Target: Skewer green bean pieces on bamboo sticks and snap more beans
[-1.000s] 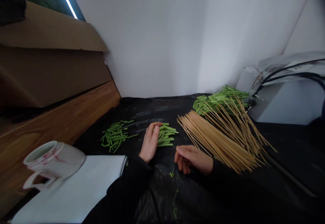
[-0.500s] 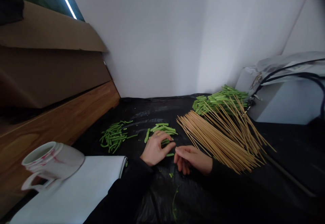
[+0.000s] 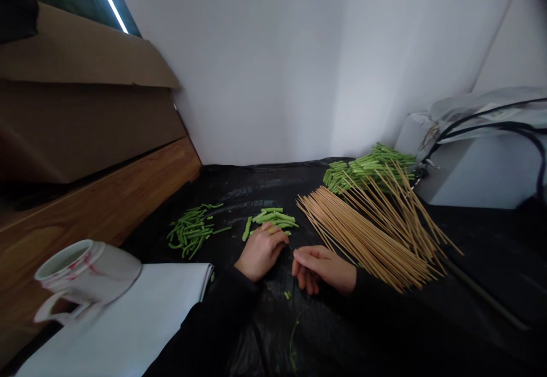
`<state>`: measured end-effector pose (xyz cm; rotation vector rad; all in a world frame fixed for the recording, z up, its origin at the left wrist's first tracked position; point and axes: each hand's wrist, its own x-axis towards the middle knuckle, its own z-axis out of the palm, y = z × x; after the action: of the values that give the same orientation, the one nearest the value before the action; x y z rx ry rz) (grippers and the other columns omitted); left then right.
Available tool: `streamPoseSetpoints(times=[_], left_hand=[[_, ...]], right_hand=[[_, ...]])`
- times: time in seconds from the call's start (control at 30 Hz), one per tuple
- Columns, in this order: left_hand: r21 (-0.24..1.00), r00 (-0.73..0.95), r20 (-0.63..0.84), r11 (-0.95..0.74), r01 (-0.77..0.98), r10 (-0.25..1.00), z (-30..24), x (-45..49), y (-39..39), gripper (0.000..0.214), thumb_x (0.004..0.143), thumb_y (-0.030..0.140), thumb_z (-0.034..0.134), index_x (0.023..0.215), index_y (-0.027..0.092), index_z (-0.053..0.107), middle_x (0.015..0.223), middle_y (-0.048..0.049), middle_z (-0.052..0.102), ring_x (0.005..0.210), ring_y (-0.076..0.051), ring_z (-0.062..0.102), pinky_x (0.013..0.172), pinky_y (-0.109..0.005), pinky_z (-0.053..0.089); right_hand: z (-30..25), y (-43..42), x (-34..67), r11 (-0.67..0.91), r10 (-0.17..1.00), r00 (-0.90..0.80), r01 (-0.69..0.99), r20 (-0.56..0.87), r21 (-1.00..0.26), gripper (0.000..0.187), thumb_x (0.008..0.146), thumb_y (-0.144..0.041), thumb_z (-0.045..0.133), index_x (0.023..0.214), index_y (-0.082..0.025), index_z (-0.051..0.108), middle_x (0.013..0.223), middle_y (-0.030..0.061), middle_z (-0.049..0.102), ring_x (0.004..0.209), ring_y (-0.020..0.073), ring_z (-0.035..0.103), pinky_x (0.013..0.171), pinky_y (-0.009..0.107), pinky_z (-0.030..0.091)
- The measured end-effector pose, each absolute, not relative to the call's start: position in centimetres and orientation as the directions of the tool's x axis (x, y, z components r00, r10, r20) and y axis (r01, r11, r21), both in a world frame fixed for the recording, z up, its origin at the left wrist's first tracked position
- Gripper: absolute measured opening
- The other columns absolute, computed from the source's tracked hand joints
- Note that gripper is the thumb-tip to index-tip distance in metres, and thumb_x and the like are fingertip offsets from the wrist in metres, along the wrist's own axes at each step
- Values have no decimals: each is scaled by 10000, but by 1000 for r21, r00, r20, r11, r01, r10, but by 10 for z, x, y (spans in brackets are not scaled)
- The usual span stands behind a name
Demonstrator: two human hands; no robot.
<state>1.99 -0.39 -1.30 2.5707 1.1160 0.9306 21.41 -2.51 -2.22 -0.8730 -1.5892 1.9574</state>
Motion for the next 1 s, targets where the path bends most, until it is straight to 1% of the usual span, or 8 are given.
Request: streamPoseSetpoints(times=[0.23,0.4,0.53,0.67,0.77,0.87,0.93,1.0], left_hand=[[448,515,451,-684,576,729,-11,23,-7,157,849,173,558,816,246,694,786,-71,656,811,-234,560,749,-343,415],[552,473,424,-635,541,772,-12,23,-7,130,832,197,585,797,252,698,786,-69,648,825,-238,558,767,-347,404],[530,469,438,-641,554,767,-14,23,-8,132,821,189,596,864,260,700,810,-69,657,844,-244,567,774,-348,409],[483,493,403,-637,602,771,-14,23,-8,168,836,175,569,926,253,688,853,-80,664,882,-254,565,786,-355,406],[527,479,399,-623,578,782,-14,24,-8,139,833,192,577,881,253,693,818,-75,656,853,-250,565,779,-352,401],[581,445,420,-611,538,791,-14,26,-8,115,825,210,591,843,257,695,799,-68,652,830,-244,568,780,-352,403],[562,448,433,-623,544,782,-14,26,-9,110,828,213,587,828,252,690,790,-66,650,821,-241,571,777,-351,412],[506,480,443,-653,564,757,-12,27,-12,93,824,216,598,819,247,685,781,-65,644,810,-240,576,769,-349,422]], right_hand=[[-22,-25,214,-226,706,-682,37,-190,-974,611,709,-758,518,729,-148,555,530,-14,584,392,73,501,386,188,344],[-23,-25,214,-223,703,-685,40,-189,-974,606,719,-753,515,729,-149,555,531,-13,587,393,75,504,388,189,344],[-25,-24,214,-213,702,-690,37,-179,-976,592,734,-739,516,736,-149,556,537,-13,590,397,76,509,393,190,352],[-23,-25,215,-222,699,-691,39,-186,-974,595,726,-741,526,737,-147,557,540,-14,590,397,74,509,391,187,353],[-22,-25,215,-211,699,-692,43,-182,-976,598,726,-744,524,735,-147,558,542,-15,588,405,76,515,400,190,366],[-23,-25,214,-197,694,-697,60,-182,-979,591,726,-736,538,744,-146,562,573,-5,601,458,91,554,455,213,424],[-24,-26,214,-200,691,-697,69,-190,-977,594,707,-738,560,754,-146,560,608,0,610,514,103,586,526,241,473],[-22,-29,216,-181,687,-702,83,-187,-980,601,684,-741,583,760,-145,562,656,10,619,582,116,614,604,270,502]])
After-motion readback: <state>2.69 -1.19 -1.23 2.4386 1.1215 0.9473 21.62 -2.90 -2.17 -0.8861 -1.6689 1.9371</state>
